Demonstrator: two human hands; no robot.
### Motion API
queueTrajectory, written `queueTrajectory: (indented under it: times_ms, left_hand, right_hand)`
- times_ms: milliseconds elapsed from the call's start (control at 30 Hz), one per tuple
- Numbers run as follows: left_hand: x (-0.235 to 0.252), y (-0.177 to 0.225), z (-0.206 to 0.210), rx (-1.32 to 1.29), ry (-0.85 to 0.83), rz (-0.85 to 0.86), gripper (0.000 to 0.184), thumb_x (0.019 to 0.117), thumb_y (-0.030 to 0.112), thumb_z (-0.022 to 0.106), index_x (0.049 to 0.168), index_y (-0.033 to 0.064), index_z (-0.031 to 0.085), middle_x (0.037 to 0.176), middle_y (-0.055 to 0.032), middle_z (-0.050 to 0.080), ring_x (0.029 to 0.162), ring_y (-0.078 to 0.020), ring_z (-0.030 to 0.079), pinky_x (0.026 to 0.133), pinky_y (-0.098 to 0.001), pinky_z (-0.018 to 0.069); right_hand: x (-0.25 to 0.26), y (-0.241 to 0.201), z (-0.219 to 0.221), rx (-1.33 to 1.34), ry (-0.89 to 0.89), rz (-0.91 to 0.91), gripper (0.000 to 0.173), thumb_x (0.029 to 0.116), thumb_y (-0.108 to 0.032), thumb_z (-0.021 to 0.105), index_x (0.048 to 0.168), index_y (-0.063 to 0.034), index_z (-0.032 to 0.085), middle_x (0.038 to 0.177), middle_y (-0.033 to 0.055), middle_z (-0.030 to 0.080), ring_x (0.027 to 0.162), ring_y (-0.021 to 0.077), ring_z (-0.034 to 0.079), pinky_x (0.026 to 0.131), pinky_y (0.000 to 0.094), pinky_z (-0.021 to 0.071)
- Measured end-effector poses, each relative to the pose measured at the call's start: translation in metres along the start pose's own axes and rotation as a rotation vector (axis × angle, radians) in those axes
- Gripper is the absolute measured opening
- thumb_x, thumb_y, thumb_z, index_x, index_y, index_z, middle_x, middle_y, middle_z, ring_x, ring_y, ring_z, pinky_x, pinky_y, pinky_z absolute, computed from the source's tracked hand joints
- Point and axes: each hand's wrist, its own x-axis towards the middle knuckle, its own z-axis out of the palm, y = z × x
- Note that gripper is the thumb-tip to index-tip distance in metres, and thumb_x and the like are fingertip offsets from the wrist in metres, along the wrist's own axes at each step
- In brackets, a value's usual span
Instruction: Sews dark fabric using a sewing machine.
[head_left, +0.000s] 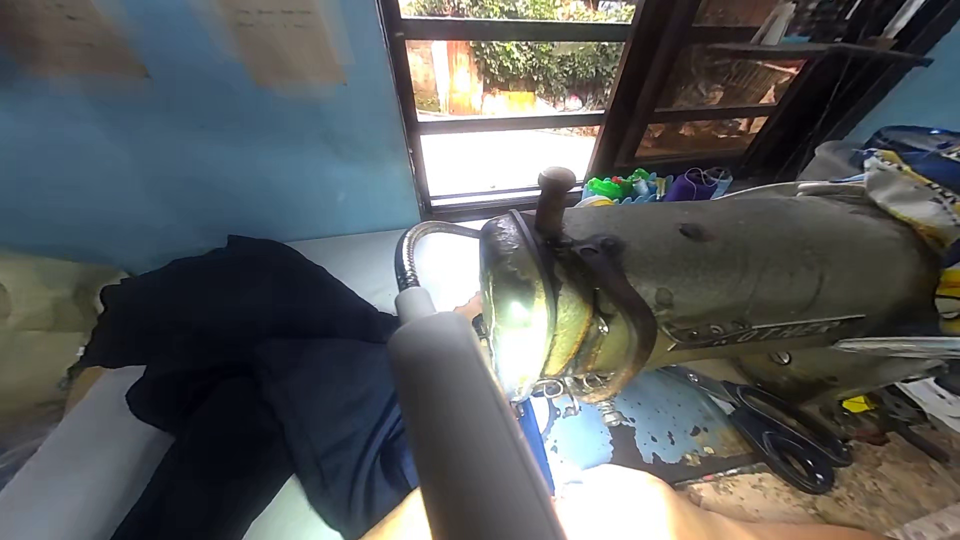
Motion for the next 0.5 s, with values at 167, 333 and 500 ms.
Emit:
queueTrajectory:
  times_ms: [167,333,500]
  left_hand:
    - [-0.001,0.001,0.0,-0.039,0.011,-0.029,0.047,0.1031,0.042,0.043,0.125,0.0077,0.068,0.113,-0.0114,0.072,0.107,-0.0287,0.066,0.107,-0.0502,0.0355]
    - [0.0,0.001,-0.002,-0.104,-0.05,-0.08,0.058,0.1037,0.052,0.042,0.137,0.0085,0.064,0.11,-0.0151,0.071,0.106,-0.0345,0.067,0.106,-0.0598,0.0366]
    - [-0.006,-0.004,0.003,-0.046,-0.093,-0.089,0.064,0.1019,0.061,0.042,0.143,0.0148,0.059,0.137,-0.0197,0.062,0.129,-0.0369,0.057,0.113,-0.0658,0.0297]
  right_hand:
    - [0.002,0.0,-0.001,-0.053,0.022,-0.021,0.024,0.0987,-0.005,0.045,0.084,-0.0041,0.064,0.072,0.0106,0.063,0.065,0.0228,0.062,0.063,0.0319,0.0516]
    - [0.001,-0.003,0.0,0.003,0.036,0.041,0.029,0.0983,-0.015,0.047,0.086,-0.0019,0.07,0.079,0.0139,0.07,0.075,0.0247,0.07,0.07,0.0345,0.056]
    - [0.002,0.026,0.001,0.064,0.097,-0.016,0.031,0.1032,-0.024,0.046,0.086,-0.0101,0.068,0.085,0.0068,0.07,0.082,0.0192,0.067,0.074,0.0303,0.054]
